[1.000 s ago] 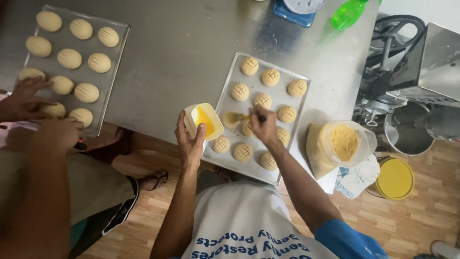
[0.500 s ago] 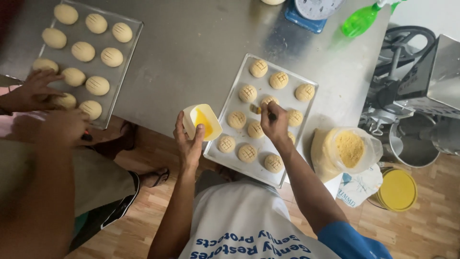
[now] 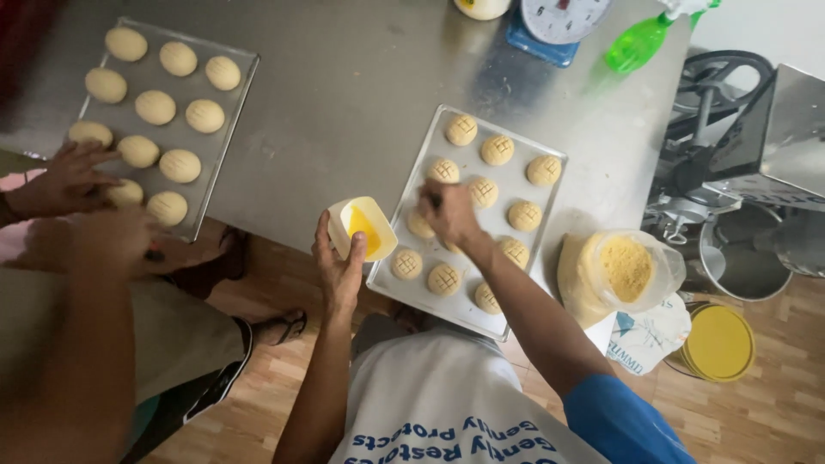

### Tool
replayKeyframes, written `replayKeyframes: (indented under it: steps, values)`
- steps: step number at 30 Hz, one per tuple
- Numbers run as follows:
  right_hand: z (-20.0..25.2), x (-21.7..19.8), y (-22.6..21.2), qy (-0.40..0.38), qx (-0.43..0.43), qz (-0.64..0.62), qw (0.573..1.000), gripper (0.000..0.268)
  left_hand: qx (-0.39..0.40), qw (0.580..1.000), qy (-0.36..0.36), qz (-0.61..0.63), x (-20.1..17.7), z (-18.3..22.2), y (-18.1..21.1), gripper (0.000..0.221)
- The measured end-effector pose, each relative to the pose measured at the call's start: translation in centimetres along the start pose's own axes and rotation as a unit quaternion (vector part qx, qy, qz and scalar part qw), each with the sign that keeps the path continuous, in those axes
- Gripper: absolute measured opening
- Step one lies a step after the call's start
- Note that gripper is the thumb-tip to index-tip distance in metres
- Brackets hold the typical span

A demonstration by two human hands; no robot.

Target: The person is arranging small dough balls on metal baking sheets and then applying a glaze to each one using a pastry brush.

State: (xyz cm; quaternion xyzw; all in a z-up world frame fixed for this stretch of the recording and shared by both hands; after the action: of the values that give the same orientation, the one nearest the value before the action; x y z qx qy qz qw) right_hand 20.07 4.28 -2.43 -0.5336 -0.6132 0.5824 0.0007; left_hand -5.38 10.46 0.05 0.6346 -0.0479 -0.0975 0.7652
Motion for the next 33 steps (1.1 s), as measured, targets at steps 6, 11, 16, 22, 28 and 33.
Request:
replayKeyframes:
  steps: [6,11,16,22,28,33]
  values:
    - [0.7,-3.8,1.1,0.047,0.024,-0.040,0.998,0.014,-0.003,1.000,-0.006,-0.009,-0.2,0.3,-0.1,0.086]
    - [6.1,-3.8,0.7,0.024,0.020,-0.054,0.998,0.015,-0.017,1.000,-0.011,-0.018,0.0,0.0,-0.6,0.083]
    - [6.3,-7.7,2.9,0.108,0.069,-0.169,0.977,0.023,-0.005,1.000,-0.002,-0.027,0.5,0.1,-0.3,0.087]
    - [7.3,-6.0,2.0,0.043,0.015,-0.146,0.988,0.008,-0.014,0.998,-0.015,-0.054,1.8,0.1,-1.0,0.084]
    - [8.2,-12.0,-6.8,0.164,0.008,-0.126,0.978,0.030,0.055,0.994,-0.002,-0.090,1.0,-0.1,-3.5,0.087]
    - [9.0,-9.6,-8.5,0.102,0.032,-0.162,0.981,0.029,0.097,0.990,-0.016,-0.097,2.0,1.6,-3.4,0.085]
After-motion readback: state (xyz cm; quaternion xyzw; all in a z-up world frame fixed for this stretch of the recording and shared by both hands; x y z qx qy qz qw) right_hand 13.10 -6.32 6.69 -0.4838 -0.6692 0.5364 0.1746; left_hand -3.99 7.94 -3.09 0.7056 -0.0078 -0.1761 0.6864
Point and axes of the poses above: each hand's wrist, its own z-axis away from the middle knuckle, its own x-axis out of the palm, y = z × x, the point moved 8 cm from there along -z, towards the middle knuckle, and after that the axes turned 10 degrees about y, right-handed, at the moved point
